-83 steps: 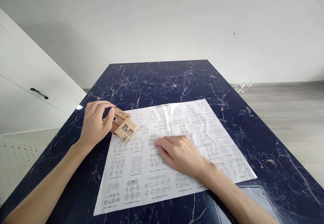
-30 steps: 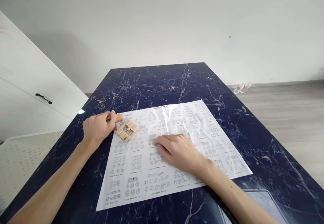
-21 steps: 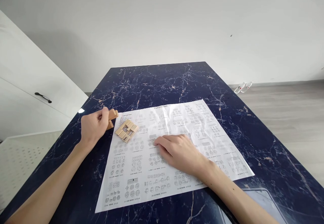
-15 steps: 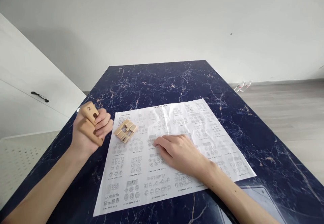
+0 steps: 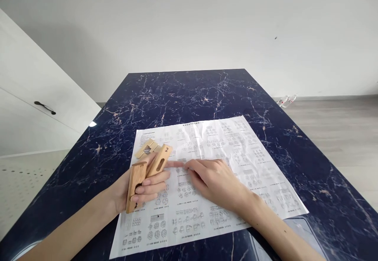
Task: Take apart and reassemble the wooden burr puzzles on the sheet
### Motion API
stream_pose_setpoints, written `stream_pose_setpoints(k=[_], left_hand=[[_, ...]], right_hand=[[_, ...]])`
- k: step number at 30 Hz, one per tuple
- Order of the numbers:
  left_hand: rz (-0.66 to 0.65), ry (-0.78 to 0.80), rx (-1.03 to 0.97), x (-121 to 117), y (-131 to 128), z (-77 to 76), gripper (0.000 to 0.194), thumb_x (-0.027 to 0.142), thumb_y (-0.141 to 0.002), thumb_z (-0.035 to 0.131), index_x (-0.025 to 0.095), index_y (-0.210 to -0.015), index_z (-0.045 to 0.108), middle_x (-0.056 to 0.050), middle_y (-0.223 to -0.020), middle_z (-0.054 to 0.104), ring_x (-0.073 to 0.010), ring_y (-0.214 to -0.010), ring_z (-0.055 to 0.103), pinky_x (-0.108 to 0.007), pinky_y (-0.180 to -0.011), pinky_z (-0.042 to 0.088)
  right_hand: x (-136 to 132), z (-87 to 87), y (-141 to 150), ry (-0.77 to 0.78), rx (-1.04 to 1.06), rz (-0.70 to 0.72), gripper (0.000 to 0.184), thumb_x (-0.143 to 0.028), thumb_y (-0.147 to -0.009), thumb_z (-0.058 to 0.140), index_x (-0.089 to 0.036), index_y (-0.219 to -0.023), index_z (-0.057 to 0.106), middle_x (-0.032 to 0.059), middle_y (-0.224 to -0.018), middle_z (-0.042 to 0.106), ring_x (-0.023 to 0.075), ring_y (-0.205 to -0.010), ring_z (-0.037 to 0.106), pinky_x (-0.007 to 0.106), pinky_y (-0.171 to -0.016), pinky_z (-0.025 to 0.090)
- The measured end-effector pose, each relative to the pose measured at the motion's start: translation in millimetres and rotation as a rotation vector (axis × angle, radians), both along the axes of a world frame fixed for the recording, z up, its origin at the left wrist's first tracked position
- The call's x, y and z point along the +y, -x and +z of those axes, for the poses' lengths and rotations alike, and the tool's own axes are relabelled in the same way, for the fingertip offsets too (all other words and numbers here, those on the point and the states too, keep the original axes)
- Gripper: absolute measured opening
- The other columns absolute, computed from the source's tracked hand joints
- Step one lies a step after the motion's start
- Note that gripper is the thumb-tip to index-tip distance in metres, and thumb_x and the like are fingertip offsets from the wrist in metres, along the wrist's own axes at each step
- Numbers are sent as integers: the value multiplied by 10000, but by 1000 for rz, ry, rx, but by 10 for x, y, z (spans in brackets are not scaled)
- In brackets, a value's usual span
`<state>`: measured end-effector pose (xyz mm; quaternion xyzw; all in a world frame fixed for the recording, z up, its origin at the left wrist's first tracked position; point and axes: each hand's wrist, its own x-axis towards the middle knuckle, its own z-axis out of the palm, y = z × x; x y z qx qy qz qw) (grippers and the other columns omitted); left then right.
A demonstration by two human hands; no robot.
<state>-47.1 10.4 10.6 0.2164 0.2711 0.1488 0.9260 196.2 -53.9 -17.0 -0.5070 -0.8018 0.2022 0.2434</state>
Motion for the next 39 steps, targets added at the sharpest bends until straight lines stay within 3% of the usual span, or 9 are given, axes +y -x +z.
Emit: stream_pose_setpoints(k=[9,14,16,20,23,26,30,35,39], left_hand=[[326,-234,237,161,70,14,336,465,-1073,527,154,-1068,656,78,-562,403,-60,-382,233,-138,-313,270],[292,-717,606,24,-47,71,548,704,-1067,434,219,-859,583,74,-461,394,-86,-335,294,-215,-343,290],[288,-874,681,-53,-91,85,539,693,-1082,406,235,-835,546,69,-458,395,-98,-362,313,-241,-388,294],[350,-1010,756,-162,-154,60,424,599,-1109,426,240,-904,522,50,-632,462,-122,-525,431,-255,-510,361],[310,-1037,749,-235,-189,2,404,596,-1117,394,239,-998,543,49,-674,446,-142,-590,451,-279,-566,378],[206,-1046,674,-327,-224,-47,398,607,-1114,398,242,-1128,555,39,-715,511,-156,-619,488,-305,-604,410],[102,-1047,537,-405,-260,-68,355,560,-1118,430,237,-1180,561,-47,-982,684,-207,-839,642,-345,-741,512],[121,-970,558,-366,-258,-82,375,578,-1116,424,236,-1206,548,9,-782,605,-180,-667,596,-318,-652,521],[187,-1002,606,-313,-230,-91,447,588,-1114,420,251,-1382,542,-24,-886,635,-208,-786,634,-349,-742,557]], right_hand=[[8,-16,-19,54,-23,-1,320,-277,-1087,444,-233,-1154,753,71,-925,814,217,-766,742,344,-686,538],[10,13,-12,72,22,-7,306,-282,-1088,456,-230,-1144,752,68,-967,821,212,-773,747,350,-694,532],[10,39,-12,105,62,-10,288,-313,-1101,470,-227,-1145,741,54,-938,810,194,-729,726,342,-670,509],[-14,92,-3,258,213,50,307,-471,-1087,576,-217,-1207,701,0,-755,710,160,-623,621,305,-597,452],[-43,107,42,397,417,167,405,-576,-1045,618,-196,-1171,678,2,-769,682,151,-628,594,282,-578,453],[-56,107,104,441,495,212,416,-610,-1027,620,-198,-993,655,-6,-738,647,135,-597,554,274,-557,427],[-35,107,134,430,389,118,412,-467,-1092,515,-216,-770,571,-12,-651,613,127,-560,515,281,-550,393],[10,84,105,489,418,-24,343,-437,-1087,517,-223,-869,672,-17,-635,627,133,-533,546,282,-536,421],[31,66,92,456,466,-131,331,-458,-1082,539,-227,-918,711,-41,-560,546,130,-504,479,284,-521,390]])
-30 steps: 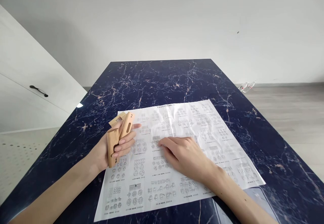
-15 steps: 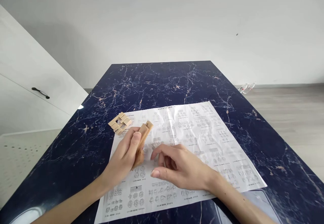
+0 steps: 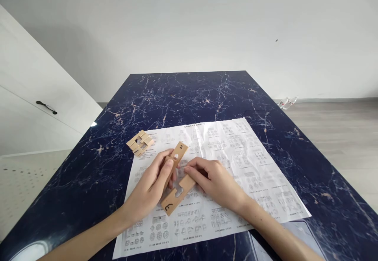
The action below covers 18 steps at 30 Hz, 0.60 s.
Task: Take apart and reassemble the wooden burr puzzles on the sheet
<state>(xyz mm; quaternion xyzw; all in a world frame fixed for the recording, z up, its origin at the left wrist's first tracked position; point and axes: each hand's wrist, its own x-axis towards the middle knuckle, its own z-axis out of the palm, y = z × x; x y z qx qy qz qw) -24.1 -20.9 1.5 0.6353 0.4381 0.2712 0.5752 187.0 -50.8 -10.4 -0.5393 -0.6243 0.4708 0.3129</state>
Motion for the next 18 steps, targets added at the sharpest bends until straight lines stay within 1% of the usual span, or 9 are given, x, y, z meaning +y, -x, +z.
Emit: stream_pose_setpoints(k=[2,5,7,9,13,18], left_hand=[[22,17,5,23,24,-2,517,604,-1112,408,282,-1509,485,-51,-992,675,-230,-874,668,-385,-829,577],[32,60,20,56,68,-12,570,578,-1108,448,317,-1613,403,-95,-1239,707,-273,-1109,705,-446,-1017,569],[13,80,5,74,96,-21,584,528,-1110,471,338,-1651,358,-113,-1406,673,-301,-1281,676,-475,-1103,546],[-4,93,-20,88,115,-25,579,500,-1112,477,359,-1660,352,-115,-1494,642,-319,-1384,636,-487,-1133,542],[25,91,-18,111,123,-21,517,494,-1108,485,375,-1609,434,-100,-1574,601,-334,-1458,586,-504,-1151,541],[40,81,3,134,116,-12,500,501,-1112,470,370,-1593,426,-79,-1648,527,-319,-1464,581,-500,-1171,527]], right_hand=[[6,-2,-11,-1,22,-34,332,-471,-1078,543,-227,-928,712,-46,-553,523,126,-490,446,285,-505,369],[17,-3,-36,5,54,-77,356,-508,-1078,534,-226,-939,701,-50,-547,500,125,-481,424,283,-490,353],[26,-4,-52,9,56,-115,390,-552,-1076,524,-228,-936,689,-49,-553,495,129,-489,430,283,-488,354],[35,-4,-64,15,57,-158,422,-594,-1067,520,-232,-914,674,-48,-556,485,134,-494,432,284,-487,357],[47,-8,-82,25,68,-199,439,-626,-1055,519,-240,-889,648,-54,-542,461,139,-488,417,286,-482,349],[45,-26,-95,24,68,-201,412,-599,-1061,528,-239,-900,648,-55,-541,465,140,-490,417,292,-485,342]])
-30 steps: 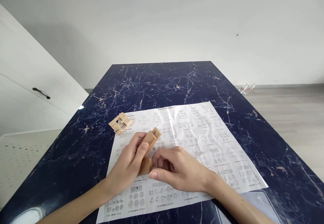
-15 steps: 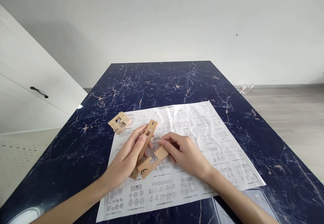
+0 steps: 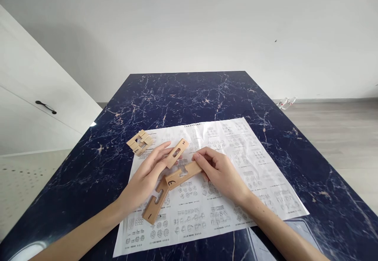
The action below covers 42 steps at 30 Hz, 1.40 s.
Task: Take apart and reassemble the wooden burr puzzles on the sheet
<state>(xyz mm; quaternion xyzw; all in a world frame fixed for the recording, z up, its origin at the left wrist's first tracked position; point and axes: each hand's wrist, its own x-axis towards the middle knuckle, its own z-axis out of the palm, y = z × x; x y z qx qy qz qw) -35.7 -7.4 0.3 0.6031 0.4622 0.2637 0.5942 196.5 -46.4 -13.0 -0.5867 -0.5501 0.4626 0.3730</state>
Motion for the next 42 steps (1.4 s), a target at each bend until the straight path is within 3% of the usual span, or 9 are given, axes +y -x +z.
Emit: stream_pose_setpoints(k=[3,7,12,16,20,24,31,37,42], left_hand=[[-32,-89,56,7,5,5,502,478,-1127,440,344,-1608,389,-78,-1668,503,-304,-1500,540,-495,-1206,488],[-112,-338,129,26,26,-30,466,388,-1142,413,312,-1600,379,-89,-1625,548,-296,-1516,512,-527,-1234,445],[-108,-625,264,64,41,-102,273,298,-1115,466,259,-1376,536,-125,-1412,654,-311,-1353,618,-535,-1131,514],[-124,-793,368,74,48,-133,218,250,-1097,495,245,-1313,529,-120,-1309,650,-302,-1263,631,-507,-1068,535],[-81,-932,499,81,65,-175,264,324,-1077,572,207,-1307,516,-130,-1219,639,-328,-1163,639,-521,-981,551],[-86,-906,555,132,74,-208,237,362,-1069,603,195,-1232,559,-105,-1134,631,-318,-1078,637,-514,-917,554],[-106,-870,595,209,59,-226,78,256,-1054,590,195,-1019,557,-79,-1047,609,-287,-1003,596,-486,-885,526],[-132,-897,621,220,66,-224,197,288,-1114,482,196,-950,541,-65,-969,614,-262,-915,578,-451,-837,499],[-36,-755,453,228,55,-97,331,309,-1149,408,204,-869,548,-7,-797,612,-193,-742,592,-363,-730,459]], right_hand=[[0,-5,-4,3,12,-15,409,-598,-1059,542,-236,-907,653,-57,-538,463,135,-486,404,292,-481,331],[6,-7,-23,20,64,-45,412,-617,-1053,560,-233,-951,670,-60,-539,464,133,-489,391,291,-487,335],[17,-7,-75,48,139,-93,419,-642,-1033,591,-238,-1082,689,-65,-537,467,142,-498,397,297,-502,356],[21,-14,-108,54,172,-102,443,-633,-1007,643,-235,-1189,707,-52,-574,506,145,-521,420,300,-505,355],[18,-5,-112,59,206,-91,442,-613,-998,682,-245,-1241,715,-44,-623,534,137,-545,436,297,-524,370],[8,31,-102,70,217,-83,422,-613,-986,704,-256,-1209,726,-32,-673,552,138,-573,436,297,-537,373],[13,21,-99,60,231,-52,392,-616,-984,710,-259,-1145,728,-18,-732,579,133,-589,428,300,-542,365],[30,34,-70,8,184,23,343,-568,-978,732,-237,-1068,713,-17,-772,571,136,-627,487,304,-558,383],[24,54,-50,29,174,127,312,-531,-1000,715,-230,-1057,655,-12,-762,645,137,-605,544,311,-567,413]])
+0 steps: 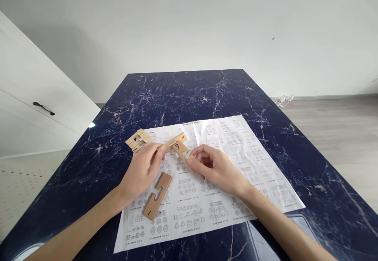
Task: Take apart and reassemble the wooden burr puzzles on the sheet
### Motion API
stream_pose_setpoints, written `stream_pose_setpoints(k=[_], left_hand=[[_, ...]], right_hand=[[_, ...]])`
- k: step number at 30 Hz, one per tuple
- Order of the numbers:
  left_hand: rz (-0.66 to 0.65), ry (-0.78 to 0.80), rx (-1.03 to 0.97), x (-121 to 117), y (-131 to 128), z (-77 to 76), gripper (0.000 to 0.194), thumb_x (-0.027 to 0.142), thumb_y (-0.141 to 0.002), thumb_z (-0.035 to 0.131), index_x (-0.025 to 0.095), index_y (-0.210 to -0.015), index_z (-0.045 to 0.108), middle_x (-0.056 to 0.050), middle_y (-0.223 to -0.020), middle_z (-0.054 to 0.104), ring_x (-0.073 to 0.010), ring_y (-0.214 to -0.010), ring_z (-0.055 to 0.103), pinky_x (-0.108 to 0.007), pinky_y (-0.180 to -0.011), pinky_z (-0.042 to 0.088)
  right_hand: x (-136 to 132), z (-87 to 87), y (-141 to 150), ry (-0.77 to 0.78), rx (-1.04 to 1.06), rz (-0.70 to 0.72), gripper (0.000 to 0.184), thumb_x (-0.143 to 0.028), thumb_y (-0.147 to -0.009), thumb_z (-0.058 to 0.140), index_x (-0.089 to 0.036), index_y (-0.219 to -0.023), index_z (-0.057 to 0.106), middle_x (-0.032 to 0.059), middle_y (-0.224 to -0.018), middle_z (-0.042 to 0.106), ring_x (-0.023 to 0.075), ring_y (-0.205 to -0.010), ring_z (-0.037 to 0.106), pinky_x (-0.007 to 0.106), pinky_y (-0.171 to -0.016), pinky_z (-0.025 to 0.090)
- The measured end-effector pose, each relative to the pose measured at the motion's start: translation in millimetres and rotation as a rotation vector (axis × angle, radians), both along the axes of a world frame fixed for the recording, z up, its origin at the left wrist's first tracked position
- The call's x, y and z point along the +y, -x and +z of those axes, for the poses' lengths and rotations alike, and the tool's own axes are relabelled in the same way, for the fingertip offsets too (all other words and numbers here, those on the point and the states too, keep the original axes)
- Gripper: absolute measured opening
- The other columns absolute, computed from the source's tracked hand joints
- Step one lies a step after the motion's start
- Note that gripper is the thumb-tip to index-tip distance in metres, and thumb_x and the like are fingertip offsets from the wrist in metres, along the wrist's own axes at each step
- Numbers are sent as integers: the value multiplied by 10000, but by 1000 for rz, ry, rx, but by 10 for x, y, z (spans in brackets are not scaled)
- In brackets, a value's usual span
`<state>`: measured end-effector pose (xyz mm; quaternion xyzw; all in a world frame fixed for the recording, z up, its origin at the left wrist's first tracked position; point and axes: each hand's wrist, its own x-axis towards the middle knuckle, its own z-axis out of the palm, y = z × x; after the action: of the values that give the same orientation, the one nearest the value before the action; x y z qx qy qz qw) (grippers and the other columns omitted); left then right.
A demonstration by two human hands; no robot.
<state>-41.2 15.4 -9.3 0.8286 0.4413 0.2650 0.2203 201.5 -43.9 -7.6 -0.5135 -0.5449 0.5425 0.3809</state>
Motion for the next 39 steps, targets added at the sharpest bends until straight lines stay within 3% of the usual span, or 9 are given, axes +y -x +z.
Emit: stream_pose_setpoints(k=[6,14,20,27,39], left_hand=[[-29,156,-162,-61,-49,87,371,379,-1159,411,208,-942,658,29,-721,632,-127,-574,568,-292,-611,452],[-123,57,-131,-73,-30,1,245,324,-1141,466,224,-1238,667,2,-850,727,-174,-748,692,-318,-709,542],[-129,-26,-56,-47,23,-13,221,300,-1134,488,220,-1246,661,0,-870,750,-184,-772,711,-333,-716,566],[-188,-139,-26,-45,47,-9,225,253,-1127,501,213,-1298,641,-54,-1073,805,-224,-964,766,-387,-862,624],[-178,-148,-29,-59,32,-54,197,287,-1117,552,198,-1259,654,-37,-972,797,-212,-855,763,-353,-773,610]], right_hand=[[0,-5,-9,23,105,39,316,-530,-1007,714,-232,-1050,615,-4,-787,703,125,-560,575,304,-537,403],[-23,-9,-36,33,135,52,303,-518,-1021,712,-231,-1056,622,-15,-760,698,103,-522,542,286,-513,378],[-17,-3,-41,35,104,59,316,-522,-1015,718,-219,-1040,630,-7,-747,705,94,-510,509,274,-501,370],[-50,44,-50,45,68,36,364,-572,-991,724,-222,-987,624,-21,-687,675,103,-500,503,283,-504,377],[-50,38,-7,9,81,-1,347,-563,-998,712,-228,-1011,625,-14,-733,669,117,-531,560,304,-530,441]])
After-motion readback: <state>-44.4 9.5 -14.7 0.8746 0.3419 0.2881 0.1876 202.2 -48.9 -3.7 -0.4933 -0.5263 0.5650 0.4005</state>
